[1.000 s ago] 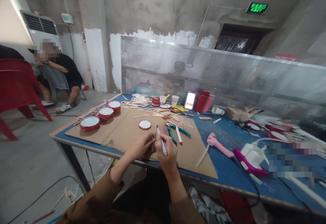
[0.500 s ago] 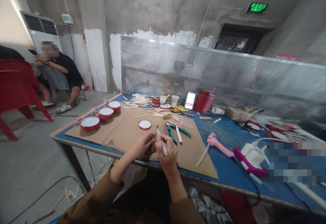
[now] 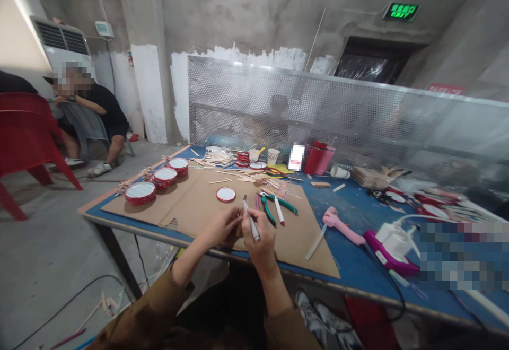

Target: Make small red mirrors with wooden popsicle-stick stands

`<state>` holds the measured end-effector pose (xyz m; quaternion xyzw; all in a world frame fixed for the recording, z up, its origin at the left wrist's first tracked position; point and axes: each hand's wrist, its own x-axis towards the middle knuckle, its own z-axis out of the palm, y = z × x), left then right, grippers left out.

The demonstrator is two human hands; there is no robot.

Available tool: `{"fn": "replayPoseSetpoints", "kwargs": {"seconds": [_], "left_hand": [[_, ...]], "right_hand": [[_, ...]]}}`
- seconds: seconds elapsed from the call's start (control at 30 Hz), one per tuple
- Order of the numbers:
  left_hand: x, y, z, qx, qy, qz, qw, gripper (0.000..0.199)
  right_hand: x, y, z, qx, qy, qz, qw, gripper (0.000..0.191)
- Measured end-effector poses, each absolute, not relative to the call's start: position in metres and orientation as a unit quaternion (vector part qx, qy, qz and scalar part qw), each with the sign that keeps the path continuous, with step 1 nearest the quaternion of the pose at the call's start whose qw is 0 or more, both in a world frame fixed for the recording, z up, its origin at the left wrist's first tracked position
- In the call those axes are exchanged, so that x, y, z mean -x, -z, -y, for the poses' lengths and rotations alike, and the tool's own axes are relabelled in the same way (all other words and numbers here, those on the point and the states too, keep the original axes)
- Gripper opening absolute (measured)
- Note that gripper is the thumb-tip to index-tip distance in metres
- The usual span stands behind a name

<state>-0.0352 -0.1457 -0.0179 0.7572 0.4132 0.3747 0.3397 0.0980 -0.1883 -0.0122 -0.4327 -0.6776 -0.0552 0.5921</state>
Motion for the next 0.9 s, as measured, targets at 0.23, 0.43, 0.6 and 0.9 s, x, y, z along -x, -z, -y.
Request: {"fn": "replayPoseSetpoints", "kwargs": {"seconds": [0.23, 0.43, 0.6, 0.9], "left_hand": [[0.0359, 0.0171, 0.1459, -0.763, -0.368, -0.425, 0.32, 0.01], [0.0361, 0.019, 0.1446, -0.765, -0.37, -0.426, 0.311, 0.011], [0.0368, 0.0178, 0.1452, -0.767, -0.364, -0.423, 0.317, 0.013], [0.0363, 0.0176, 0.1454, -0.764, -0.366, -0.434, 0.307, 0.01]], "right_hand": [[-0.0973, 0.0099, 0.1896, 0.43, 0.068, 0.679, 0.592, 0.012], [-0.0966, 0.0102, 0.1891, 0.427, 0.079, 0.68, 0.591, 0.011], [-0.0974, 0.0137, 0.1885, 0.437, 0.062, 0.681, 0.585, 0.012], [-0.0989, 0.0179, 0.1874, 0.461, 0.066, 0.664, 0.584, 0.014]]}}
